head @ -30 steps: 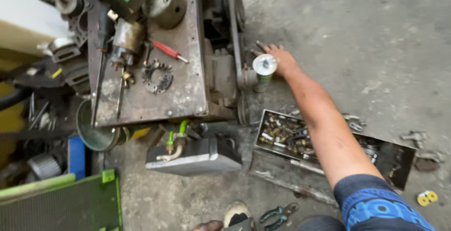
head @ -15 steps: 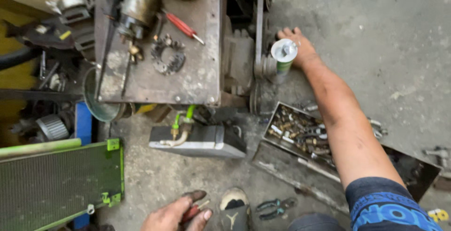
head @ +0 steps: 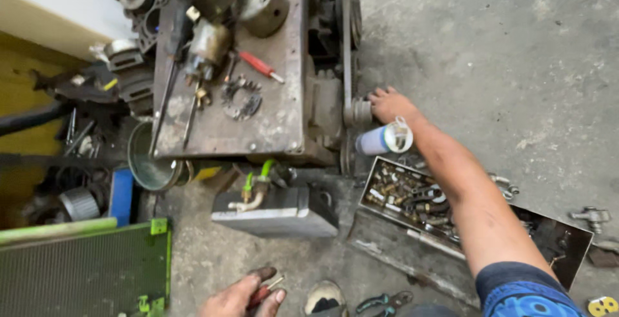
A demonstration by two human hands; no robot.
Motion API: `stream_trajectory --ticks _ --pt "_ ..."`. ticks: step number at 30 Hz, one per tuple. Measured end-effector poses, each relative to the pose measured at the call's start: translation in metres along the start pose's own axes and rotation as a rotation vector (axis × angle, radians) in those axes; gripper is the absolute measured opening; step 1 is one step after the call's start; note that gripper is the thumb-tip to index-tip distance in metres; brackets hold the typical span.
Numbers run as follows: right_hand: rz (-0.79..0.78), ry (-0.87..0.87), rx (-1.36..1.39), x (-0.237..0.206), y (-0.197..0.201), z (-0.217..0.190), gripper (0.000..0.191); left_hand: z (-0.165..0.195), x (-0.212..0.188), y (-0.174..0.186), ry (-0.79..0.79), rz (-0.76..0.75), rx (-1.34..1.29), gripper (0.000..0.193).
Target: The person sits on the floor and sorts small mechanical parts from a metal tray, picking up items one by one and placing them on the floor. They use a screwdriver to move parts within the tray and handle pliers briefly before setting them down.
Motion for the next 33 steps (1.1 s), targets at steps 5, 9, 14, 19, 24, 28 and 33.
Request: stream_trajectory --ticks 5,9,14,19,24,28,33 --pt "0.203 -0.281 0.543 -0.045 -0.001 -0.001 0.028 -0.008 -0.03 0.025 -0.177 -0.102 0.082 0.05" --pt "0.403 -0.71 1.688 -0.1 0.006 0.008 0.026 0.006 -0.041 0.037 -0.252 -0.077 0.078 0.052" --pt "0.768 -0.848 2.457 -0.187 0.047 -0.003 0.021 0.033 -0.059 0.062 -0.474 -0.066 0.115 0.047" --pt "0.934 -0.489 2.518 -0.277 0.112 -0.044 0.012 0.061 -0.094 0.084 -0.798 0.012 0.006 0.037" --pt "0.907 -0.264 2.361 -0.362 0.208 -0.102 0.012 0.073 -0.128 0.092 -1.013 -0.019 -0.027 0.028" --pt "0.825 -0.19 2.28 -0.403 0.291 -0.16 0.01 0.073 -0.155 0.096 -1.169 -0.02 -0.111 0.027" --pt "0.694 -0.197 2.085 -0.41 0.396 -0.217 0.013 0.08 -0.167 0.098 -1.307 0.071 -0.218 0.027"
Point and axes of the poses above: each hand's wrist, its own x-axis towards the middle knuckle, its own y-axis out of the back of the hand, z = x × y, the point moved 2 cm from there along x, towards the middle knuckle, and after that the axes turned 2 degrees about -y, right-handed, at the moved point
